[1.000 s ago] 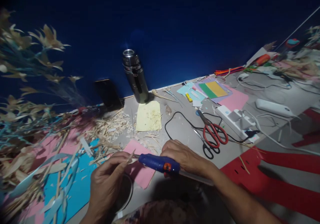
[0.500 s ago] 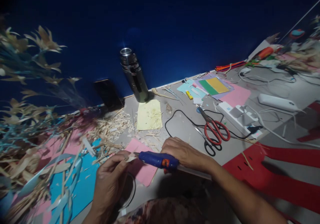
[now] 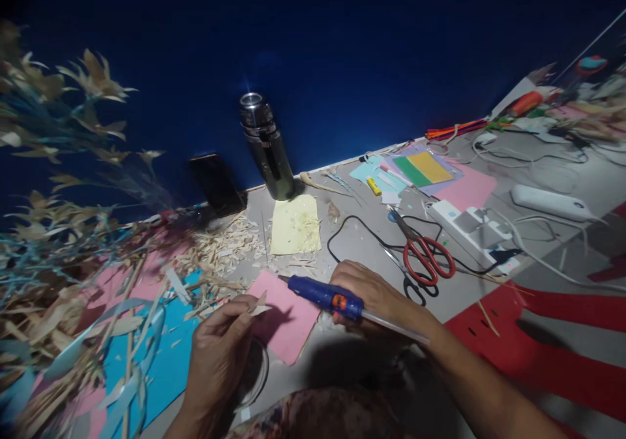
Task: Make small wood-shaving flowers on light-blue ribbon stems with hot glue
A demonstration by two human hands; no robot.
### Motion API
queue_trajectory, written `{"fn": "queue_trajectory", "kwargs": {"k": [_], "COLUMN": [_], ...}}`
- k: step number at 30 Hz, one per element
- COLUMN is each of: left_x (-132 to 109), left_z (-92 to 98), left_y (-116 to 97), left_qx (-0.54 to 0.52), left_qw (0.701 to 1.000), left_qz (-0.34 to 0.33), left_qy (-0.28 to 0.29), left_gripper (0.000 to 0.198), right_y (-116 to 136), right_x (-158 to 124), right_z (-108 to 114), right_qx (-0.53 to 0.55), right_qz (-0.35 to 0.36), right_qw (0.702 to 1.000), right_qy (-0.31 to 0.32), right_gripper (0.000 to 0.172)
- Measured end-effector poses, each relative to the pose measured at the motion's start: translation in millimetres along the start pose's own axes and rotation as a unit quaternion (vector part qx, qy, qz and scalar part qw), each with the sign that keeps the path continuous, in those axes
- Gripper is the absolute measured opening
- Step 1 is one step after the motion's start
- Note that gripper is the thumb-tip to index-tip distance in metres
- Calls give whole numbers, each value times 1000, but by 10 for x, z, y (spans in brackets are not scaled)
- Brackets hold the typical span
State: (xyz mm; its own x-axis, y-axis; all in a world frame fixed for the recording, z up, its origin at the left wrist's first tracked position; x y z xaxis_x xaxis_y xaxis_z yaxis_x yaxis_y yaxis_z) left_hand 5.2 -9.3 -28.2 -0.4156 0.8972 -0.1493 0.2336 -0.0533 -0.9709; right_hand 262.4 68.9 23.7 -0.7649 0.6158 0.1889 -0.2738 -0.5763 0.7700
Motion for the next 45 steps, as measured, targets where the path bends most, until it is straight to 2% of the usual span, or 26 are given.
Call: {"fn": "queue_trajectory", "kwargs": {"k": [2,8,12,16,19,24,28,31,34,36,37,39,41,43,45], "left_x": [-3,-2,-2,-5,-13,-29,-51,-98,-164,-201,-215,-236,-251,-268,-288], "left_z": [-6,-5,4,-7,-7,-8,-63,-132,-200,-236,-253,-290,-333,-373,-402], "left_y": [1,17,21,31,40,3,-82,-139,-165,-157,-144,-110,-81,-67,-66], "left_qx": [-3,-6,-14,-14,-18,-30,-58,-114,-187,-233,-252,-279,-288,-285,-274], "left_qw": [1000,1000,1000,1000,1000,999,998,990,970,953,944,930,924,927,935], "left_qz": [7,3,12,14,8,10,23,80,146,182,200,228,240,233,216], "left_qy": [-5,12,12,17,21,9,4,20,54,69,72,73,73,71,64], "left_gripper": [22,20,22,21,20,21,26,29,28,26,25,26,27,27,27], "right_y": [35,24,5,26,-20,-213,-444,-587,-564,-423,-320,-81,139,269,311], "right_x": [-16,37,39,30,16,-135,-313,-438,-542,-559,-538,-430,-252,-47,131], "right_z": [21,-65,-61,-54,-57,13,24,15,36,41,27,-61,-228,-462,-703], "right_qx": [11,1,2,7,-27,-149,-282,-347,-345,-328,-311,-232,-79,93,236], "right_qz": [0,15,-8,5,13,-23,-94,-144,-157,-149,-139,-111,-89,-120,-172], "right_qw": [1000,998,999,999,998,989,955,927,925,932,938,958,970,957,923], "right_qy": [-1,55,42,50,52,2,-23,-23,-18,-38,-61,-129,-212,-249,-250], "right_gripper": [56,51,56,56,44,14,16,21,36,45,44,27,15,8,9]}}
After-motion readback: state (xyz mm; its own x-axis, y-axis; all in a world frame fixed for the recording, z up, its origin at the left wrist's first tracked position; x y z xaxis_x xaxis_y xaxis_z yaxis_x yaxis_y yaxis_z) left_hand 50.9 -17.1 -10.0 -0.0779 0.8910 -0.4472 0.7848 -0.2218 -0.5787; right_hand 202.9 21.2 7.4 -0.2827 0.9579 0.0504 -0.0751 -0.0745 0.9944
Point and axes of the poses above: each hand's wrist, its own x-axis towards the middle knuckle, its own z-axis out of the back of the hand, y = z × x, the point moved 2 cm from there along x, towards the middle knuckle
